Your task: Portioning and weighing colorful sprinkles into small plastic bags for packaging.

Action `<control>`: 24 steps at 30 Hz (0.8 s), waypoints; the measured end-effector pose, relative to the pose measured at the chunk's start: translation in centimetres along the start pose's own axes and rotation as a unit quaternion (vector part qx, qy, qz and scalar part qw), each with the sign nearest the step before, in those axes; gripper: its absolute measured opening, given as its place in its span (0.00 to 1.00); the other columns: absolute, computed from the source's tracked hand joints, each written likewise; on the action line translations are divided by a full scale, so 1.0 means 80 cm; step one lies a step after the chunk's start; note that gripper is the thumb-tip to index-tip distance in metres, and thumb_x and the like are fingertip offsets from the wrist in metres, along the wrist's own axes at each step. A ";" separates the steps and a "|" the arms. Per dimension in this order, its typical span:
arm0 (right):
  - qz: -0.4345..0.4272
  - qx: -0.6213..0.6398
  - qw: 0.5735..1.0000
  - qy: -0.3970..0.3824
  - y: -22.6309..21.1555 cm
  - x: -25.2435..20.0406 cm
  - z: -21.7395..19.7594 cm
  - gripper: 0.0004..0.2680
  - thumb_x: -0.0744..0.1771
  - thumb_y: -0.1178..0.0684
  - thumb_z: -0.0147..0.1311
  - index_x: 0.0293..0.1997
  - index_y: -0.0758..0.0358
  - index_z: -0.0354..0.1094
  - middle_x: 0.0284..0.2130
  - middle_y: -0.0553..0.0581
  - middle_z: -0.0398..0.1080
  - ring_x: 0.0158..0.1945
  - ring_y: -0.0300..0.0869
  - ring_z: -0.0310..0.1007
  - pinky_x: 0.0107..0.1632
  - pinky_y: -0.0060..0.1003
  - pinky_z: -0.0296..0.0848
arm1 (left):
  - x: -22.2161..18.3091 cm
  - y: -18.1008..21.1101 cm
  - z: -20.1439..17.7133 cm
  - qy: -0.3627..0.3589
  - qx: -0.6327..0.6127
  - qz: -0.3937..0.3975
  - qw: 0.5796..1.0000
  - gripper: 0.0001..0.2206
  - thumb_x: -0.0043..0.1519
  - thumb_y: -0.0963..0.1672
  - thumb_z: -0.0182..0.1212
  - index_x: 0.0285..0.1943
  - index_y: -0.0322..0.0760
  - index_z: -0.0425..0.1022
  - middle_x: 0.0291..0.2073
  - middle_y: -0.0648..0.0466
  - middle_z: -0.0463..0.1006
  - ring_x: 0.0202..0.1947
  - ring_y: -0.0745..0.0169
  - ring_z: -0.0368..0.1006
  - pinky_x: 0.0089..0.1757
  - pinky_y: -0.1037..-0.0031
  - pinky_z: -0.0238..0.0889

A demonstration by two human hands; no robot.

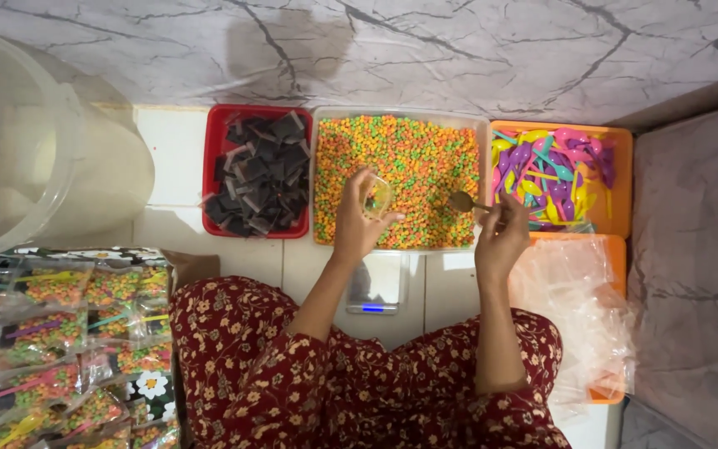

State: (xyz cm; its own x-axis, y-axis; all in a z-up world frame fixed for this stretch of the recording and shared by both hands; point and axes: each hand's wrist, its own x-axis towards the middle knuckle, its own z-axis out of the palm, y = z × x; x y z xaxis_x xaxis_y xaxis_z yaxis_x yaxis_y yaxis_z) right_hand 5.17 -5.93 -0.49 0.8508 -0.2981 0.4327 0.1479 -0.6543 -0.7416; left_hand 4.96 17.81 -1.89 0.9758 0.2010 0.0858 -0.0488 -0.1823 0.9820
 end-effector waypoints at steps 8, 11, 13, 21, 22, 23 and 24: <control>0.300 0.211 0.930 0.008 0.081 -0.045 0.061 0.09 0.70 0.64 0.47 0.56 0.72 0.65 0.38 0.65 0.67 0.33 0.51 0.79 0.38 0.42 0.85 | -0.015 -0.020 -0.012 0.027 0.087 0.063 0.994 0.43 0.40 0.48 0.86 0.67 0.41 0.68 0.55 0.47 0.74 0.58 0.41 0.70 0.58 0.52 0.63; 0.388 0.302 0.869 0.059 0.092 -0.035 0.067 0.10 0.68 0.64 0.49 0.56 0.71 0.66 0.38 0.61 0.65 0.31 0.50 0.81 0.38 0.41 0.90 | -0.011 -0.027 -0.014 0.028 0.148 0.087 0.985 0.46 0.36 0.47 0.86 0.68 0.41 0.67 0.54 0.45 0.74 0.57 0.40 0.71 0.57 0.51 0.62; 0.397 0.332 0.852 0.075 0.078 -0.021 0.056 0.11 0.68 0.64 0.52 0.56 0.70 0.67 0.37 0.61 0.65 0.31 0.52 0.82 0.38 0.44 0.91 | -0.007 -0.032 -0.013 0.032 0.176 0.106 0.978 0.49 0.33 0.47 0.87 0.68 0.40 0.66 0.53 0.43 0.74 0.55 0.38 0.71 0.57 0.51 0.62; 0.282 0.312 0.906 -0.040 -0.036 0.038 0.019 0.10 0.69 0.59 0.55 0.56 0.70 0.66 0.35 0.67 0.70 0.30 0.51 0.81 0.35 0.41 0.87 | 0.008 -0.011 0.008 -0.019 0.244 0.042 0.969 0.50 0.34 0.45 0.85 0.71 0.43 0.63 0.56 0.44 0.73 0.58 0.37 0.69 0.58 0.48 0.58; 0.280 0.312 0.907 -0.040 -0.055 0.039 0.016 0.10 0.69 0.59 0.55 0.56 0.70 0.66 0.35 0.67 0.70 0.30 0.51 0.81 0.35 0.41 0.87 | 0.011 -0.006 0.011 -0.018 0.243 0.043 0.969 0.50 0.34 0.45 0.85 0.71 0.43 0.63 0.56 0.44 0.73 0.58 0.37 0.69 0.58 0.48 0.58; 0.238 0.297 0.923 -0.061 -0.073 0.039 0.014 0.10 0.69 0.63 0.52 0.56 0.72 0.65 0.35 0.67 0.69 0.30 0.51 0.80 0.34 0.41 0.86 | 0.013 0.000 0.013 -0.028 0.233 0.043 0.971 0.49 0.37 0.44 0.85 0.72 0.42 0.63 0.57 0.43 0.72 0.61 0.36 0.67 0.59 0.47 0.55; 0.195 0.281 0.936 -0.082 -0.092 0.039 0.011 0.11 0.68 0.67 0.48 0.57 0.73 0.64 0.34 0.66 0.68 0.29 0.51 0.78 0.33 0.41 0.85 | 0.015 0.005 0.016 -0.038 0.222 0.043 0.973 0.48 0.40 0.44 0.85 0.73 0.40 0.62 0.58 0.41 0.71 0.63 0.35 0.64 0.61 0.47 0.53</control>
State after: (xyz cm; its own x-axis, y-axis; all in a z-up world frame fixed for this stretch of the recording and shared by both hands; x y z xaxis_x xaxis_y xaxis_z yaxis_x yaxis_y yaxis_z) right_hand 7.18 -1.45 5.85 0.9545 -0.2972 0.0232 0.0130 -0.0362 -0.9993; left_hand 6.36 16.79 -1.64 0.9859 0.0988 0.1349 -0.0498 -0.5966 0.8010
